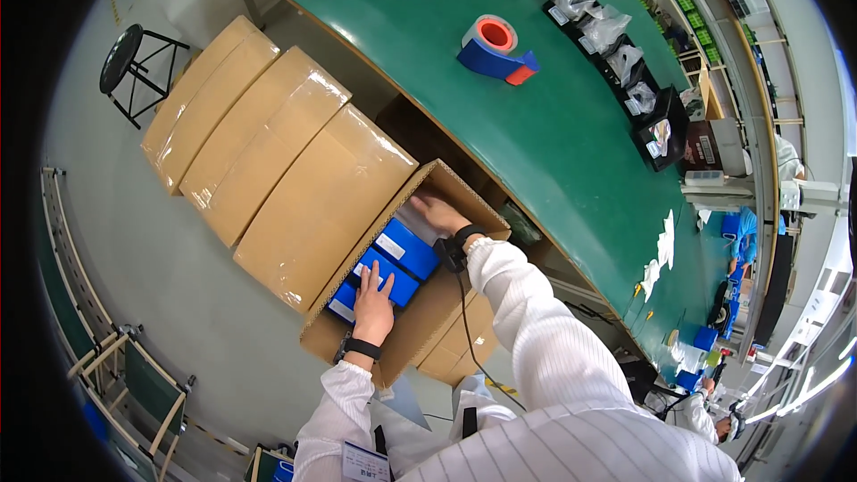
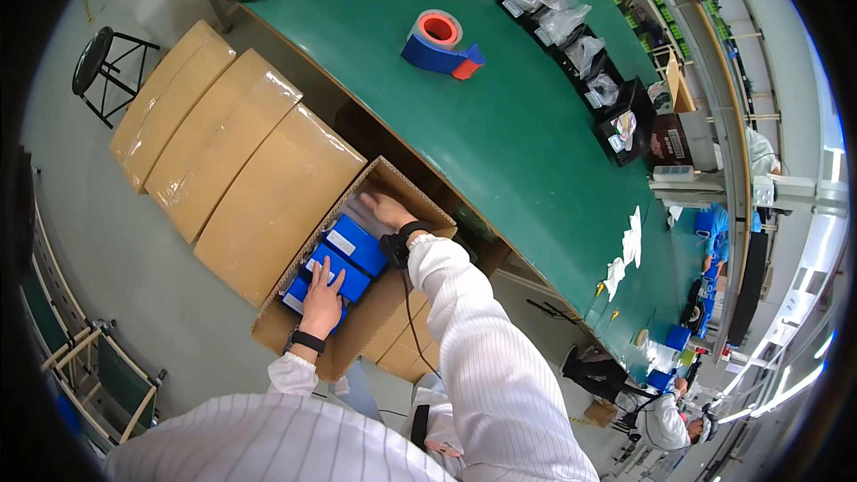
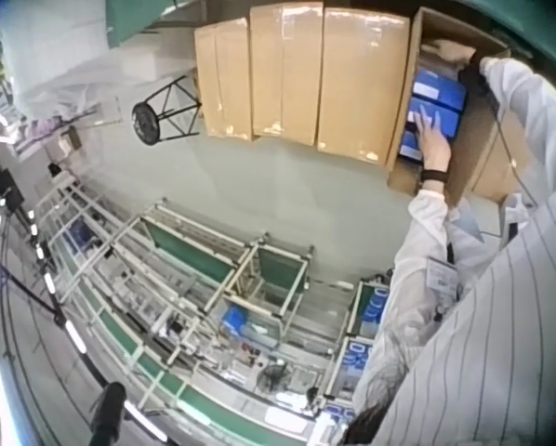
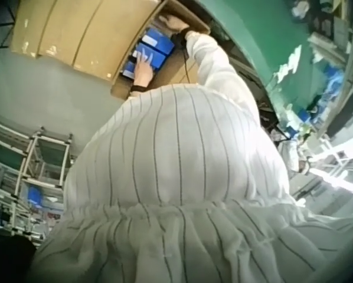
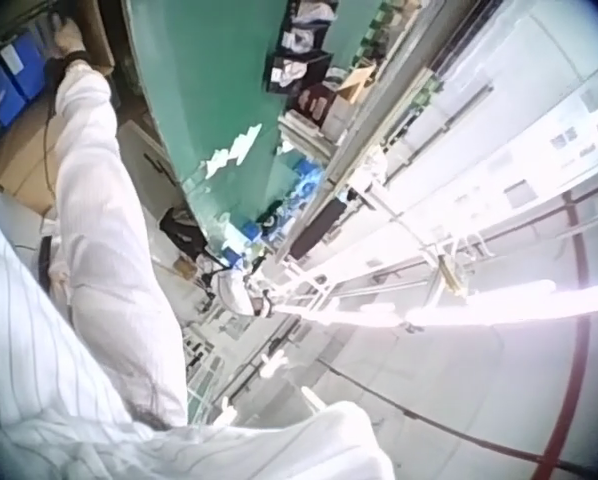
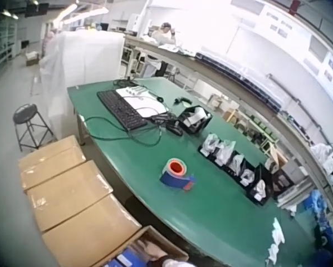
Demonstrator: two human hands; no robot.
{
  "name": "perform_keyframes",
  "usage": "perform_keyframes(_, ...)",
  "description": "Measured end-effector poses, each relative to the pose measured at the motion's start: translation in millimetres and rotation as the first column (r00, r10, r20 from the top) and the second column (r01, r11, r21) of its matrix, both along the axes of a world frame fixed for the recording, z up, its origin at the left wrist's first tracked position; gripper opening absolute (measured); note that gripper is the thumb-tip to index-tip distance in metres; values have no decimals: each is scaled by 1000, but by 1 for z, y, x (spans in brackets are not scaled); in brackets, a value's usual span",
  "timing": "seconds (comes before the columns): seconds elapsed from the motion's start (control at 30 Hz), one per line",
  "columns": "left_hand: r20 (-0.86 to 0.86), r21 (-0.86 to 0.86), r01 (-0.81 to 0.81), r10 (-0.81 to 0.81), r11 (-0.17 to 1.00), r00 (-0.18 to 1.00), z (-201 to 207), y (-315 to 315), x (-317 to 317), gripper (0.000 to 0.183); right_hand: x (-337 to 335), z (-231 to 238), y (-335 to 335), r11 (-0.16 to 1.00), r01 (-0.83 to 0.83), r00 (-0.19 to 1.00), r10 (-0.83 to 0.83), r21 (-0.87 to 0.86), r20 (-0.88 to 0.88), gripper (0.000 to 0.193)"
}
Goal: Applying tape to blue battery packs and placing them into cardboard boxes for shipping.
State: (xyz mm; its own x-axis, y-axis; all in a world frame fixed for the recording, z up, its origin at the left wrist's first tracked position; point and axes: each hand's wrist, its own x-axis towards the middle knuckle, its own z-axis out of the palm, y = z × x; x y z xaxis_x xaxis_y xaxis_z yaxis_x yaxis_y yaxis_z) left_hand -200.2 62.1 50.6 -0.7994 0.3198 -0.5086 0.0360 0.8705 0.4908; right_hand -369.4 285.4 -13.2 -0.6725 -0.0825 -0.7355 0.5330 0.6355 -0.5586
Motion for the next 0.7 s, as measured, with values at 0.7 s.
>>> perform_keyframes(0.7, 19, 125, -44, 42, 991, 999, 10, 3, -8, 56, 14, -38, -23, 817, -387, 840, 504, 428, -201, 48)
